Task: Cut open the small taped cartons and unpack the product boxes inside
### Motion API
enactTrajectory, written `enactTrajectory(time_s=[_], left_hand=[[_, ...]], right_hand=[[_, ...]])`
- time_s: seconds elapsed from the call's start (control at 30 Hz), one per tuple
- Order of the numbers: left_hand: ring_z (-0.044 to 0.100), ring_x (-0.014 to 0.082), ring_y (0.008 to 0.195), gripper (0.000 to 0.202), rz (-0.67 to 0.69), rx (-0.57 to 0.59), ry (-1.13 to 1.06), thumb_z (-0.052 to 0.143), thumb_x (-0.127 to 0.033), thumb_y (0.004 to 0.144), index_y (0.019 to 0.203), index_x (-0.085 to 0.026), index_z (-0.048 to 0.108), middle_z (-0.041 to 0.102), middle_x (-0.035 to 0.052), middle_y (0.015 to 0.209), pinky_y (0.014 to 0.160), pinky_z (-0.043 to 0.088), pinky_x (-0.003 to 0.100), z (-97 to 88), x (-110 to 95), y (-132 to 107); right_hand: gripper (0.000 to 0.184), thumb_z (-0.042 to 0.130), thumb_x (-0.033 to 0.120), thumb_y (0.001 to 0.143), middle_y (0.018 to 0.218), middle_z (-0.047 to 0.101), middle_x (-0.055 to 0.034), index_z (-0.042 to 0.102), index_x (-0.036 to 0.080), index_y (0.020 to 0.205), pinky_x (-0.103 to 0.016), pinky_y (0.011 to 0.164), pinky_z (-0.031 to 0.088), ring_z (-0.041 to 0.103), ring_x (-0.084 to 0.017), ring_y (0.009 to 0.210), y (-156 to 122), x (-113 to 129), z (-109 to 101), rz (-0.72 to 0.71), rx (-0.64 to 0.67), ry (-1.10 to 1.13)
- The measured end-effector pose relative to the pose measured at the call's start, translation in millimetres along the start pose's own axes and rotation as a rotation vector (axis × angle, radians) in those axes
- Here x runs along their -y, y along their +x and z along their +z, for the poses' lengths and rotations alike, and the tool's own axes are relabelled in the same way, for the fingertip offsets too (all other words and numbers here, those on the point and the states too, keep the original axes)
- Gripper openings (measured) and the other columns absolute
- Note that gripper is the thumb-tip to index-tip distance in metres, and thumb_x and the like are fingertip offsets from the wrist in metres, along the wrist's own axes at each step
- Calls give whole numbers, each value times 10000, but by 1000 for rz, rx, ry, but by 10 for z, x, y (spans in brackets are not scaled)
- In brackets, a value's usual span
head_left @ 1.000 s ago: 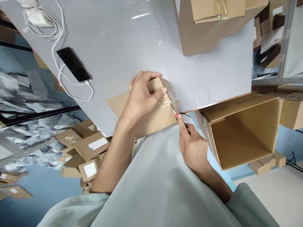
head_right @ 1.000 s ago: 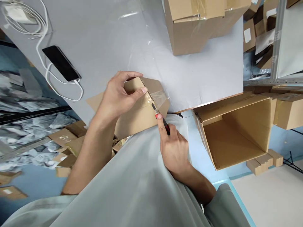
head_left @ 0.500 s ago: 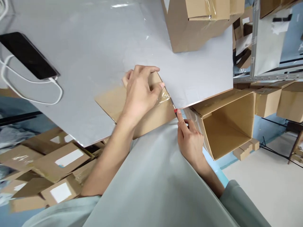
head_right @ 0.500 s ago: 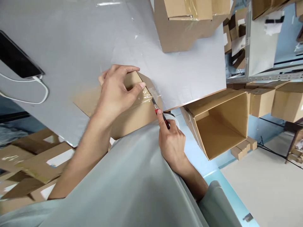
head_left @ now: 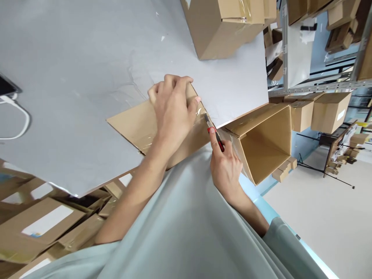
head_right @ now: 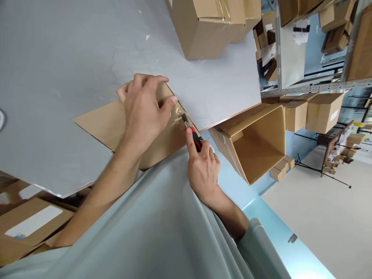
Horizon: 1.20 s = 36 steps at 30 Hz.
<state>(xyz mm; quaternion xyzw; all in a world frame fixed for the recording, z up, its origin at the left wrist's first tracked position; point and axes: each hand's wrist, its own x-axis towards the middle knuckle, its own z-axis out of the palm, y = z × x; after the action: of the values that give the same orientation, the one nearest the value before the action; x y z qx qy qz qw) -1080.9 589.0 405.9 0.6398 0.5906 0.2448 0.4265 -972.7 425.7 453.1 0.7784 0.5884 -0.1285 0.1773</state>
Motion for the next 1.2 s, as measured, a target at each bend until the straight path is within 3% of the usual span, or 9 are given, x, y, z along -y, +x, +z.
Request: enactTrajectory(time_s=[0.3, 0.53, 0.67, 0.77, 0.87, 1.0, 1.2], left_hand=[[302, 395, 1641, 656, -7, 35, -207, 643, -841, 881, 1341, -373, 642, 660, 34, 1439, 1340, 100, 653, 66, 12, -14], [361, 383, 1588, 660, 25, 26, -176, 610, -876, 878, 1303, -372, 645, 673, 38, 1369, 1360, 49, 642, 94, 11, -34], [369, 378, 1582, 687, 29, 25, -155, 601, -892, 879, 1325, -372, 639, 676, 49, 1339, 1367, 60, 636, 98, 30, -35], [362, 380, 1595, 695, 19, 41, -151, 588, -886, 899, 1353, -361, 635, 660, 56, 1372, 1358, 77, 640, 88, 25, -38], [363, 378, 1608, 662, 9, 55, -134, 571, -853, 943, 1357, -341, 638, 644, 56, 1406, 1352, 100, 641, 71, 11, -39], [482, 363, 1509, 548, 12, 39, -33, 588, -753, 992, 1331, -329, 657, 647, 60, 1425, 1368, 153, 605, 53, 9, -26], [458, 372, 1534, 505, -5, 31, 4, 630, -696, 988, 1345, -340, 661, 653, 53, 1440, 1386, 140, 625, 57, 34, -4]], right_hand=[[933, 477, 33, 1051, 1073, 634, -60, 170, 473, 1815, -272, 753, 562, 615, -171, 803, -48, 70, 82, 96, 18, -21], [834, 489, 94, 1086, 998, 631, -34, 265, 438, 1811, -247, 658, 477, 569, -133, 677, -212, 31, -33, 192, 113, -5], [691, 414, 166, 1143, 936, 666, -25, 345, 363, 1802, -229, 636, 428, 543, -132, 649, -369, -52, -62, 167, 43, 145], [637, 344, 205, 1171, 953, 683, -43, 376, 328, 1795, -234, 662, 463, 593, -152, 697, -418, -106, -74, 140, -23, 238], [634, 353, 215, 1174, 977, 687, -46, 372, 333, 1797, -236, 680, 488, 605, -154, 723, -338, -128, -79, 82, -37, 265], [692, 426, 144, 1138, 972, 681, -37, 378, 378, 1788, -222, 650, 461, 595, -147, 710, -137, -97, -26, 16, 14, 201], [795, 452, 53, 1075, 1026, 698, -62, 349, 370, 1796, -229, 647, 455, 607, -147, 725, 12, -227, 182, 48, 14, 65]])
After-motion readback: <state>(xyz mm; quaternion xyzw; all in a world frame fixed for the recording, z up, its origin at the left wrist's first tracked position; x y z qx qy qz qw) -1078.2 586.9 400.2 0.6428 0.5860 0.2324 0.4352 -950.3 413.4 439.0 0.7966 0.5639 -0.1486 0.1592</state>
